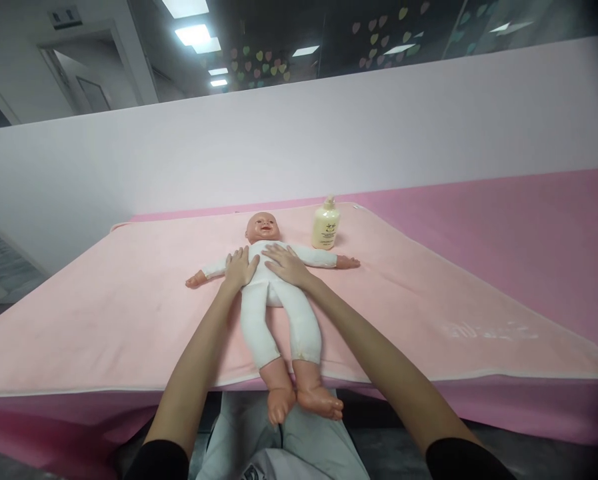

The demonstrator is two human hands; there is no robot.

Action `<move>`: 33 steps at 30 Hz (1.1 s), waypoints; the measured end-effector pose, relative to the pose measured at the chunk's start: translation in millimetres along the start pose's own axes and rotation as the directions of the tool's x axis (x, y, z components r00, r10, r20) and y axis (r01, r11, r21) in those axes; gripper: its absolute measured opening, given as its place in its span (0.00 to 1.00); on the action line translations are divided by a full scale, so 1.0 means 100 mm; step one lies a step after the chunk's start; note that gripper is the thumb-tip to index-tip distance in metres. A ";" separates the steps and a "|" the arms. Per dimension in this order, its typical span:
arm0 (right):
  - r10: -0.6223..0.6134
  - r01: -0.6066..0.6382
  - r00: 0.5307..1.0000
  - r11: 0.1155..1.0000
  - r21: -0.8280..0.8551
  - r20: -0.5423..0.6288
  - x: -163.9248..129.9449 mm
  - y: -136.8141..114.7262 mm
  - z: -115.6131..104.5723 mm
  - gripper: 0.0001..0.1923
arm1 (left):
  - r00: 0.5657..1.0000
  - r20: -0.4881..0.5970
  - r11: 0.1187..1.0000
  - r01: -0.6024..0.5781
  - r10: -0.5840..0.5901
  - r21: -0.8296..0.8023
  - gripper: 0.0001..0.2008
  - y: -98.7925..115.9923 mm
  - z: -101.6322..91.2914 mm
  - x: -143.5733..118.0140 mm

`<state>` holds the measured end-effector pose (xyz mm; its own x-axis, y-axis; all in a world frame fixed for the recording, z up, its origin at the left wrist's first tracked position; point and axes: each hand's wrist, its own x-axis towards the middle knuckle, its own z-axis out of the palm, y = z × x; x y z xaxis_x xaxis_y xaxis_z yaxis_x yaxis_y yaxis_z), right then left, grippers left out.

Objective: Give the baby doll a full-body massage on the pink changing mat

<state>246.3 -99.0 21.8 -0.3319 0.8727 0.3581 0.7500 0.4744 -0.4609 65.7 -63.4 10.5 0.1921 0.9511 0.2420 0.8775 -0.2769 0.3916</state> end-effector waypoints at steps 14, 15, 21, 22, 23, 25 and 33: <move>0.443 -0.596 0.796 0.693 -0.405 -0.413 -0.35 0.68 -0.27 0.30 | 0.986 -0.168 0.863 0.080 0.006 0.499 0.31 -0.38 -0.25 -0.20; 0.475 -0.621 0.776 0.688 -0.375 -0.414 -0.36 0.72 -0.30 0.30 | 0.987 -0.159 0.858 0.087 -0.006 0.507 0.31 -0.38 -0.28 -0.21; 0.631 -0.737 0.662 0.644 -0.202 -0.403 -0.45 1.01 -0.49 0.28 | 0.992 -0.122 0.876 0.093 -0.039 0.474 0.28 -0.64 -0.50 -0.27; 0.652 -0.758 0.637 0.628 -0.177 -0.411 -0.47 1.05 -0.50 0.28 | 0.994 -0.105 0.890 0.056 -0.009 0.453 0.27 -0.73 -0.55 -0.28; 0.672 -0.774 0.614 0.616 -0.149 -0.413 -0.48 1.09 -0.50 0.27 | 0.995 -0.096 0.902 0.025 0.018 0.430 0.26 -0.82 -0.59 -0.29; 0.692 -0.786 0.592 0.609 -0.108 -0.412 -0.49 1.12 -0.49 0.27 | 0.994 -0.106 0.922 0.022 0.021 0.387 0.26 -0.98 -0.66 -0.30; 0.664 -0.764 0.620 0.632 -0.129 -0.418 -0.48 1.10 -0.43 0.28 | 0.969 -0.189 0.947 0.201 -0.156 0.250 0.31 -1.16 -0.67 -0.29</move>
<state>369.9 -93.6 -11.2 0.5309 0.8080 0.2554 0.8018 -0.3813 -0.4601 -71.2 -68.3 17.5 -0.0338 0.9394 0.3413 0.9796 -0.0366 0.1976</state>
